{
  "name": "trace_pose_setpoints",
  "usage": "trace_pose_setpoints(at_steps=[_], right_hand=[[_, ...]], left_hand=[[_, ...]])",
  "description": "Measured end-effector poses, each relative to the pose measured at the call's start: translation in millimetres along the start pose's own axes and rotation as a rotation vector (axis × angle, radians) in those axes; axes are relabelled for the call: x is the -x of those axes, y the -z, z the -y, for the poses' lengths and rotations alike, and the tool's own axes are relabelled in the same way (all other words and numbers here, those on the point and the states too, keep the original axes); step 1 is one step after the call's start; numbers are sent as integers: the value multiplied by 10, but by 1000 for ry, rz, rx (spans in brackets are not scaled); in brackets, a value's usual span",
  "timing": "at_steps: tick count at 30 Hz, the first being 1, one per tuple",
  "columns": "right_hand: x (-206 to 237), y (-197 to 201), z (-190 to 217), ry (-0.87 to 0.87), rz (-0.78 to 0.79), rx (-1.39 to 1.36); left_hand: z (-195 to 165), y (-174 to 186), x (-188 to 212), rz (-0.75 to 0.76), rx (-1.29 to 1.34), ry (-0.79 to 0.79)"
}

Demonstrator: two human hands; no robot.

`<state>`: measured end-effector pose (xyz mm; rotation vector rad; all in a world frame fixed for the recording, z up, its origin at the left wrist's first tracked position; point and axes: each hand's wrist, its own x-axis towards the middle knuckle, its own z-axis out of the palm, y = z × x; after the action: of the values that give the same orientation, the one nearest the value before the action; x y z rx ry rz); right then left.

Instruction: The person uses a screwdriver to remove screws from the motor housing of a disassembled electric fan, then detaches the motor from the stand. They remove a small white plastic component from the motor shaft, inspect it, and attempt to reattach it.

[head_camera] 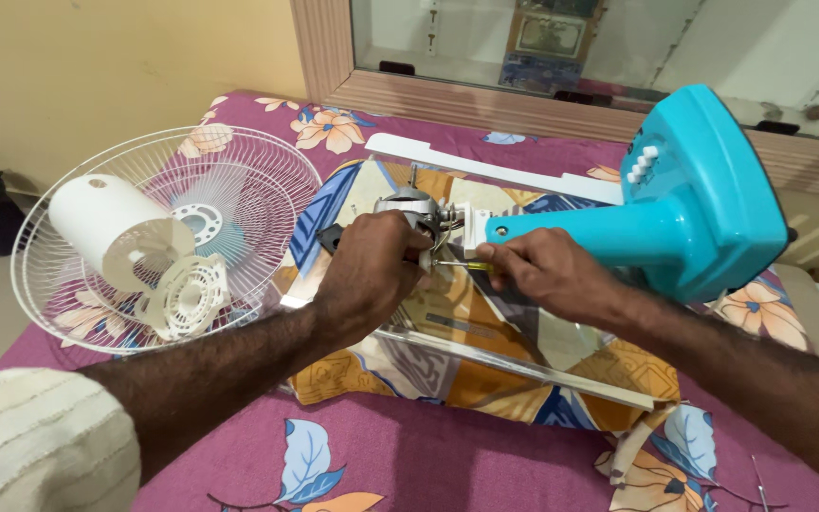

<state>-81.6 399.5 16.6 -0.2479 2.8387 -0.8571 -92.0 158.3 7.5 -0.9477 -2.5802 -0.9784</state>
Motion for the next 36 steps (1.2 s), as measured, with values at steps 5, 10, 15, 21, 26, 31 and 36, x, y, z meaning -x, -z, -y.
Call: trace_pose_setpoints(at_steps=[5,10,15,21,26,31,36], right_hand=[[-59,50,-74,145,45,-101],[64,19,-27,367,-214,-81],[163,-73,84,484,-405,214],[194,-114,148,292,-260,94],[100,-42,177,257,-209,196],[17,-29,138,160,-61,223],[-71,-90,54,35,81,76]], left_hand=[[10,9,19,-11,44,21],[-6,28,1,27,-27,14],[-49,-3,-12,45,-33,61],[-98,60,20,21,-15,37],[-146,76,23,-31,-32,2],[-87,67,17,0,-41,28],[-54,27,34,5,-47,19]])
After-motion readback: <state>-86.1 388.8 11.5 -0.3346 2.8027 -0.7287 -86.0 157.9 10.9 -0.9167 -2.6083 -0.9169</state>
